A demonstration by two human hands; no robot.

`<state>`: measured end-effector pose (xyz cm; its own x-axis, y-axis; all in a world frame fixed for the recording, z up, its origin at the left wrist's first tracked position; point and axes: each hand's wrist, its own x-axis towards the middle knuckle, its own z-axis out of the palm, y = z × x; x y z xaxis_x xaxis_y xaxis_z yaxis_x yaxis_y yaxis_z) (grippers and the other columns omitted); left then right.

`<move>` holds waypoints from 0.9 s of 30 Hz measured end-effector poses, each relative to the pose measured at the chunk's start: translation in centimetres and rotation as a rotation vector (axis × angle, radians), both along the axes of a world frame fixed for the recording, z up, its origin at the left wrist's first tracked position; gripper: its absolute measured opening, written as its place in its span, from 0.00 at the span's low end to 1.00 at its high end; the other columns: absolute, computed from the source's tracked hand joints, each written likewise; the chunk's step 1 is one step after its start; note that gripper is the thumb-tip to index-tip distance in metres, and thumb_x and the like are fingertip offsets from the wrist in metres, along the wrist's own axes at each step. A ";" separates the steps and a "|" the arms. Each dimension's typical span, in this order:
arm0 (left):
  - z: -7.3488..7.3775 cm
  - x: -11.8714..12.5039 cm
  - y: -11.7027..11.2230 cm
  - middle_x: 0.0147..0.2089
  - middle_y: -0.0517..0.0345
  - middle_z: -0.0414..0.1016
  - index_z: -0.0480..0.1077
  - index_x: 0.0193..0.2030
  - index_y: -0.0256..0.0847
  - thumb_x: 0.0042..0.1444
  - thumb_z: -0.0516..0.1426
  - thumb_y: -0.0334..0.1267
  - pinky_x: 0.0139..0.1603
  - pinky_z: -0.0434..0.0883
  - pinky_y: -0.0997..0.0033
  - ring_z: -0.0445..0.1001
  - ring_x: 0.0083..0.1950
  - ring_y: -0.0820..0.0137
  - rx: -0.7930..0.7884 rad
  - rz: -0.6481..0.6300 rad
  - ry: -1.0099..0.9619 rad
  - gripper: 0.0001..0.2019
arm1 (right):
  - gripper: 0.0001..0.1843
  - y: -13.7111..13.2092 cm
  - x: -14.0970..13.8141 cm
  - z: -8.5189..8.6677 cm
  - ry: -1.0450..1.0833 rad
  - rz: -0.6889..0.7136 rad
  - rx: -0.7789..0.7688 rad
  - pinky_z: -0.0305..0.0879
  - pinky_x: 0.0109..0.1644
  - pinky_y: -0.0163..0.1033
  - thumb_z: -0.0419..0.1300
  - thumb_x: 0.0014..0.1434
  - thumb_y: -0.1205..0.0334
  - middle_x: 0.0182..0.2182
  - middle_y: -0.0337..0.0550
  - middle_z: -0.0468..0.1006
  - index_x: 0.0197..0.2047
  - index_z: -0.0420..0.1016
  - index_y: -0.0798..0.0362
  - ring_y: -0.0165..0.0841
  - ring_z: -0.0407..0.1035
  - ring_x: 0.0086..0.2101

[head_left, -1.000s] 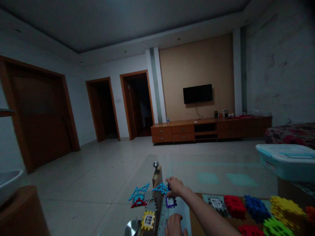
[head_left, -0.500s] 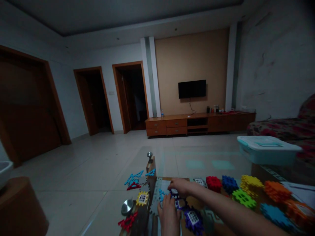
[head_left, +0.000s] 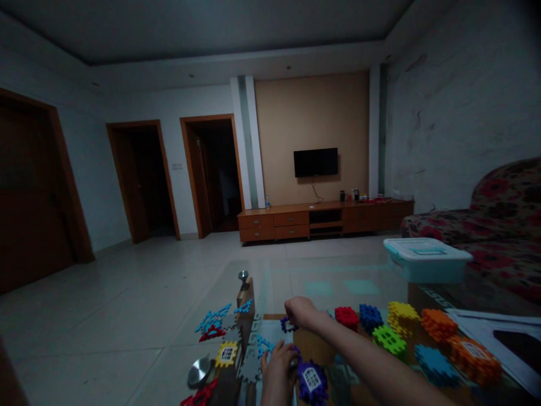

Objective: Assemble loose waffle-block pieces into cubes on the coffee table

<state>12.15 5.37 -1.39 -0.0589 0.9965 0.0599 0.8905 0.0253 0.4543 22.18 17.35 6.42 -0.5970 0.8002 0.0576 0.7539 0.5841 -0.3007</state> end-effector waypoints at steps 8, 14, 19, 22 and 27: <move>1.4 0.3 -0.8 0.55 0.54 0.71 0.70 0.49 0.43 0.48 0.53 0.26 0.59 0.56 0.63 0.64 0.60 0.63 0.041 0.103 0.051 0.20 | 0.12 -4.4 5.5 -1.9 0.321 -0.124 -0.167 0.61 0.32 0.29 0.61 0.50 0.70 0.33 0.42 0.81 0.40 0.77 0.55 0.31 0.74 0.33; 0.8 0.8 -0.5 0.54 0.53 0.73 0.67 0.55 0.40 0.49 0.51 0.24 0.56 0.57 0.62 0.64 0.58 0.60 0.044 0.149 0.099 0.25 | 0.11 -6.8 6.4 -5.0 0.431 -0.187 -0.265 0.58 0.29 0.28 0.60 0.47 0.74 0.28 0.41 0.81 0.34 0.78 0.56 0.29 0.72 0.29; -0.1 0.1 -0.4 0.55 0.47 0.73 0.65 0.57 0.37 0.55 0.50 0.32 0.55 0.61 0.59 0.66 0.58 0.59 0.211 0.227 0.059 0.22 | 0.10 -6.7 6.8 -5.3 0.441 -0.233 -0.234 0.60 0.35 0.32 0.60 0.47 0.73 0.33 0.44 0.80 0.34 0.78 0.56 0.34 0.72 0.35; 0.1 0.2 -0.7 0.54 0.48 0.74 0.67 0.55 0.39 0.57 0.50 0.39 0.55 0.63 0.58 0.67 0.57 0.58 0.329 0.200 -0.002 0.19 | 0.10 -7.0 7.7 -5.2 0.418 -0.264 -0.165 0.60 0.43 0.35 0.59 0.50 0.71 0.38 0.48 0.79 0.36 0.78 0.56 0.37 0.71 0.42; 1.6 3.0 -1.9 0.49 0.50 0.76 0.71 0.49 0.44 0.56 0.53 0.43 0.55 0.62 0.58 0.70 0.54 0.59 0.319 0.023 -0.024 0.16 | 0.11 -8.5 9.3 -4.2 0.328 -0.306 -0.124 0.60 0.44 0.36 0.58 0.53 0.69 0.40 0.49 0.78 0.39 0.78 0.55 0.39 0.71 0.43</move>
